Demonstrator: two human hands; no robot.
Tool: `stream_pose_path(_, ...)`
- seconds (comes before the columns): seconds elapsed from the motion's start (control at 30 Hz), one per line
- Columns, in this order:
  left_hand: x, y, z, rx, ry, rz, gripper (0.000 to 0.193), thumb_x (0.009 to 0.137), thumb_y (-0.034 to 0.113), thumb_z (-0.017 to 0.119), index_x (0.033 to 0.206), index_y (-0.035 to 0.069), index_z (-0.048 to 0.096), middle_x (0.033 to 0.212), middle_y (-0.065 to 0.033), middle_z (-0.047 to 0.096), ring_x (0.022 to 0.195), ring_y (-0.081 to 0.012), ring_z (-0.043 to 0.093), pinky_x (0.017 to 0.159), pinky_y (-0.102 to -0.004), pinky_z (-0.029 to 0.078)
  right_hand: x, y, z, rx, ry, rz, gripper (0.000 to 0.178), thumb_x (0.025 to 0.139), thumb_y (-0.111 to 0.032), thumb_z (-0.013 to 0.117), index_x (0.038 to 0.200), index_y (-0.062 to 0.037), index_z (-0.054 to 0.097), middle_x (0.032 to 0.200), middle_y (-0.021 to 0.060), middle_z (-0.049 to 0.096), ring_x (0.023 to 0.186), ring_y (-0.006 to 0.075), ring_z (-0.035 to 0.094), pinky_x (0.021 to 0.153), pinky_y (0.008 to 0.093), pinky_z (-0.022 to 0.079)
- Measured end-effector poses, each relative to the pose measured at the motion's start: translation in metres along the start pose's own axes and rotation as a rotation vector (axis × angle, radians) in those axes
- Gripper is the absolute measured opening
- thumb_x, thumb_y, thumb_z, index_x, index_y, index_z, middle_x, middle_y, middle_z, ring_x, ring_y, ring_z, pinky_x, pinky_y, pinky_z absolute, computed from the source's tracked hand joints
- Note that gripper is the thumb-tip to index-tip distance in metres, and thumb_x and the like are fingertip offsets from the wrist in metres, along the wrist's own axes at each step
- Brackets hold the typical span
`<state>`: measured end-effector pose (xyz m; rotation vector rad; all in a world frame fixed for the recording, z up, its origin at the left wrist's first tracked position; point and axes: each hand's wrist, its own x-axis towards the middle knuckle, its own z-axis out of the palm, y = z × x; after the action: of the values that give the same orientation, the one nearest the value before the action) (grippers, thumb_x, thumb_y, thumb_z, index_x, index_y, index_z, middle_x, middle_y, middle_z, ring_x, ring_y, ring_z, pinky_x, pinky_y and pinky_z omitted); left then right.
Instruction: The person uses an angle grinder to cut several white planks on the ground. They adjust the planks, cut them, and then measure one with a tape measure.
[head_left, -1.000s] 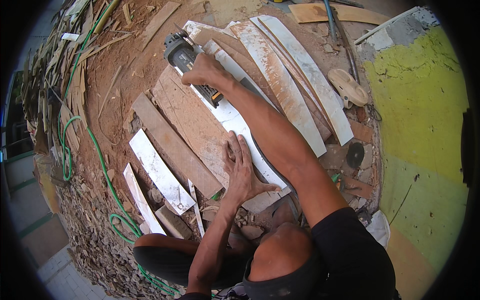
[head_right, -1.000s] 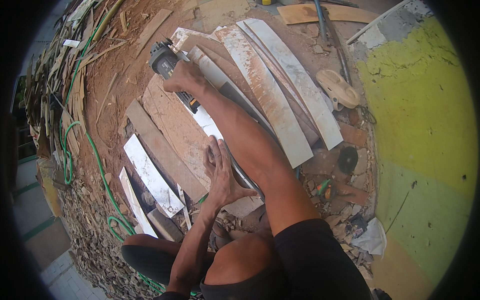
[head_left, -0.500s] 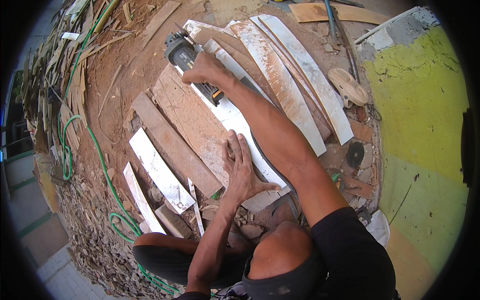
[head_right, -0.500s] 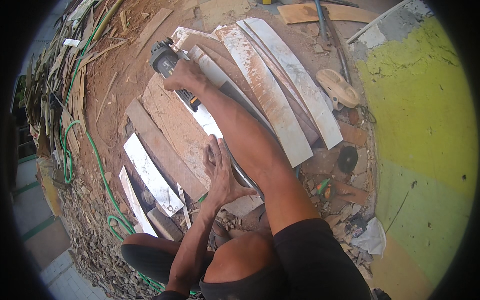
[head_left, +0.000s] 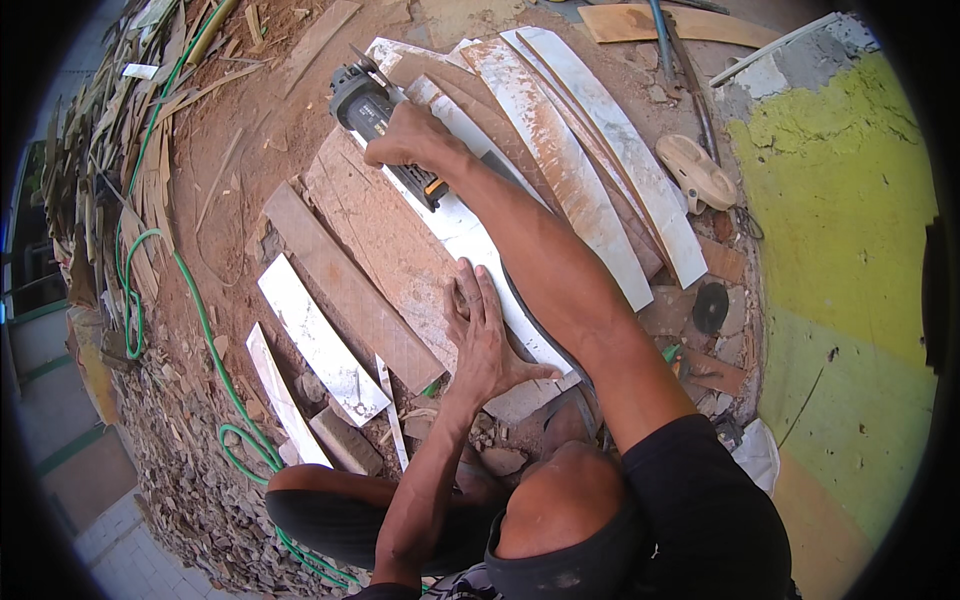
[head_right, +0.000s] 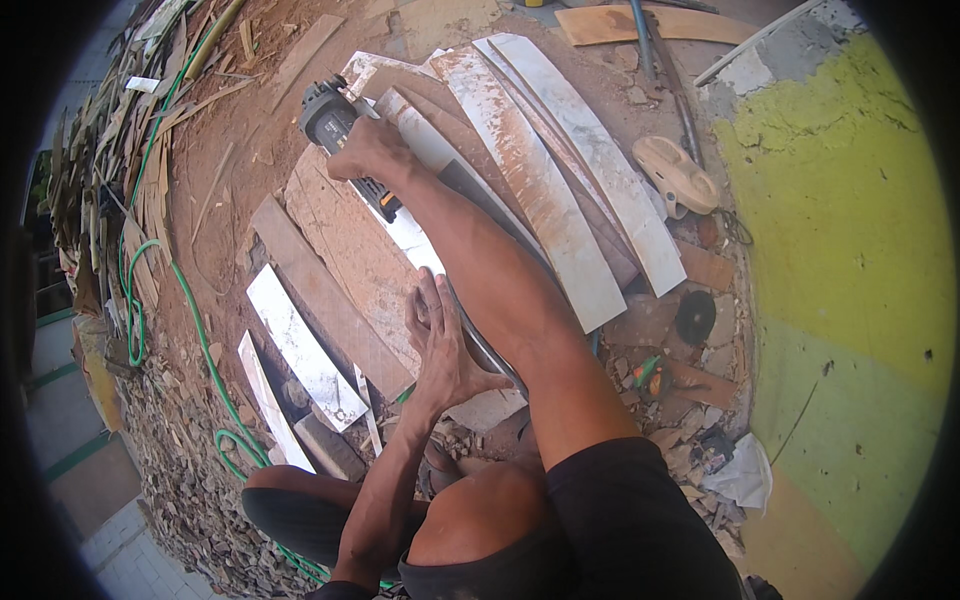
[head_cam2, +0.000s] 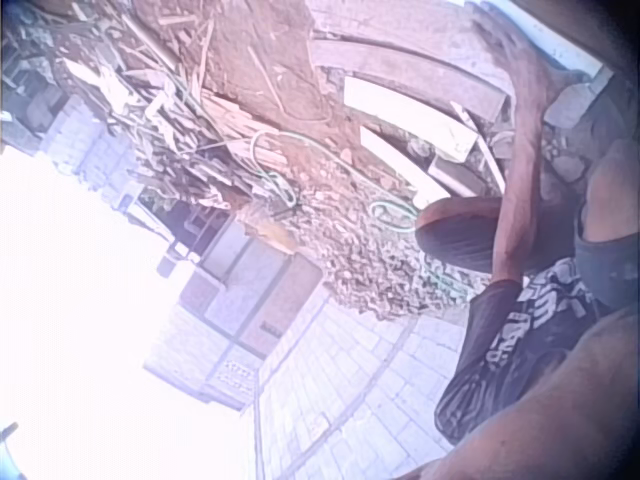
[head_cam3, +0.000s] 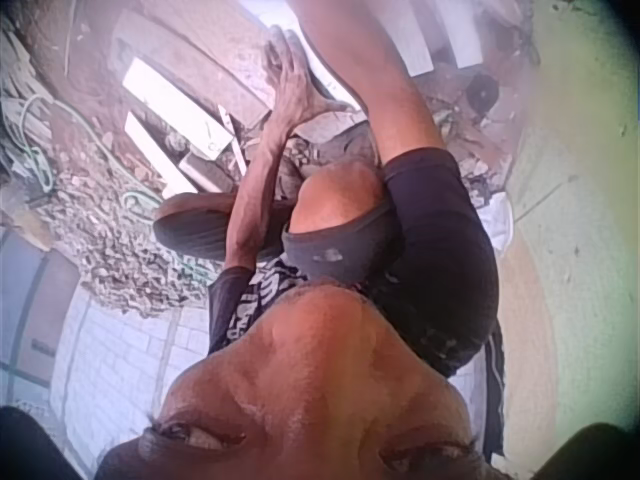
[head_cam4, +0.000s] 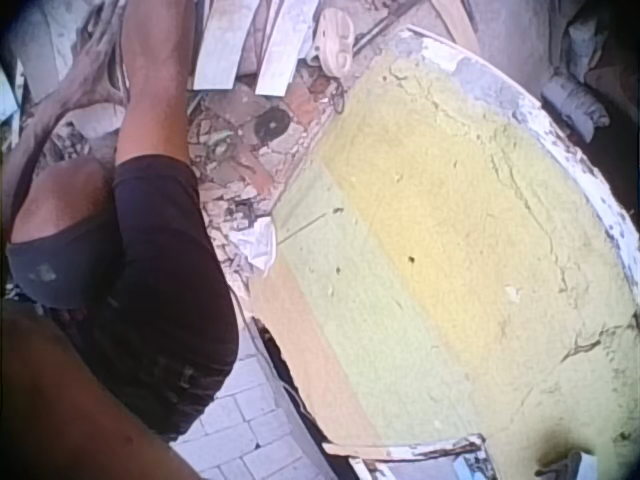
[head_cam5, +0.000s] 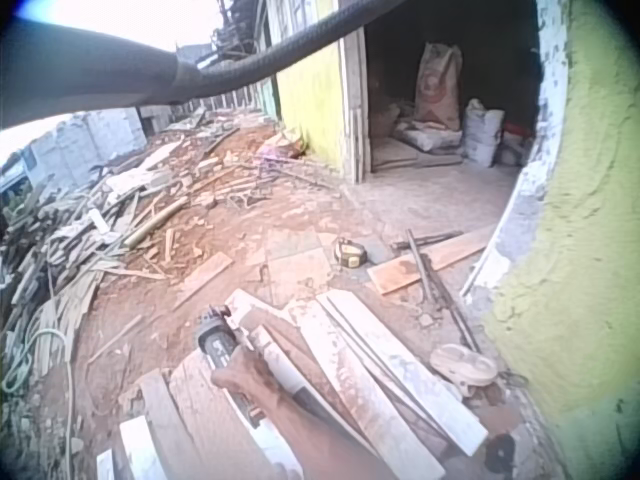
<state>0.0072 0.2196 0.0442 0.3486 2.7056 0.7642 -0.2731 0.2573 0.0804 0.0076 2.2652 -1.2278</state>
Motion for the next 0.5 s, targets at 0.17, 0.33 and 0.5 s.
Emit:
stream_pose_path(0.17, 0.0, 0.001, 0.0, -0.004, 0.003, -0.002, 0.179, 0.035, 0.079, 0.089, 0.157, -0.014, -0.004, 0.165, -0.0387, -0.009, 0.155, -0.0498, -0.011, 0.124, -0.0614, -0.002, 0.005, 0.007, 0.006, -0.003, 0.078, -0.072, 0.037, 0.062, -0.021, 0.074, 0.089, 0.0032, 0.071, 0.093, 0.0219, 0.073, 0.086, 0.031, 0.073, 0.075, 0.0394, 0.058)
stream_pose_path(0.33, 0.0, -0.001, 0.001, -0.022, 0.019, 0.013, 0.179, 0.035, 0.079, 0.089, 0.158, -0.014, -0.004, 0.164, -0.0391, -0.009, 0.155, -0.0493, -0.011, 0.124, -0.0614, -0.002, 0.008, 0.009, 0.009, 0.008, 0.085, -0.064, 0.035, 0.062, -0.02, 0.073, 0.089, 0.0034, 0.071, 0.091, 0.0215, 0.072, 0.085, 0.0309, 0.073, 0.074, 0.0393, 0.058)
stream_pose_path(0.5, 0.0, -0.001, 0.0, -0.007, 0.003, 0.007, 0.179, 0.036, 0.079, 0.088, 0.157, -0.014, -0.004, 0.164, -0.0395, -0.009, 0.156, -0.0479, -0.012, 0.124, -0.0607, -0.002, 0.007, 0.01, 0.009, 0.025, 0.067, -0.072, 0.035, 0.062, -0.019, 0.072, 0.088, 0.0037, 0.07, 0.091, 0.021, 0.072, 0.085, 0.0302, 0.072, 0.074, 0.0391, 0.058)
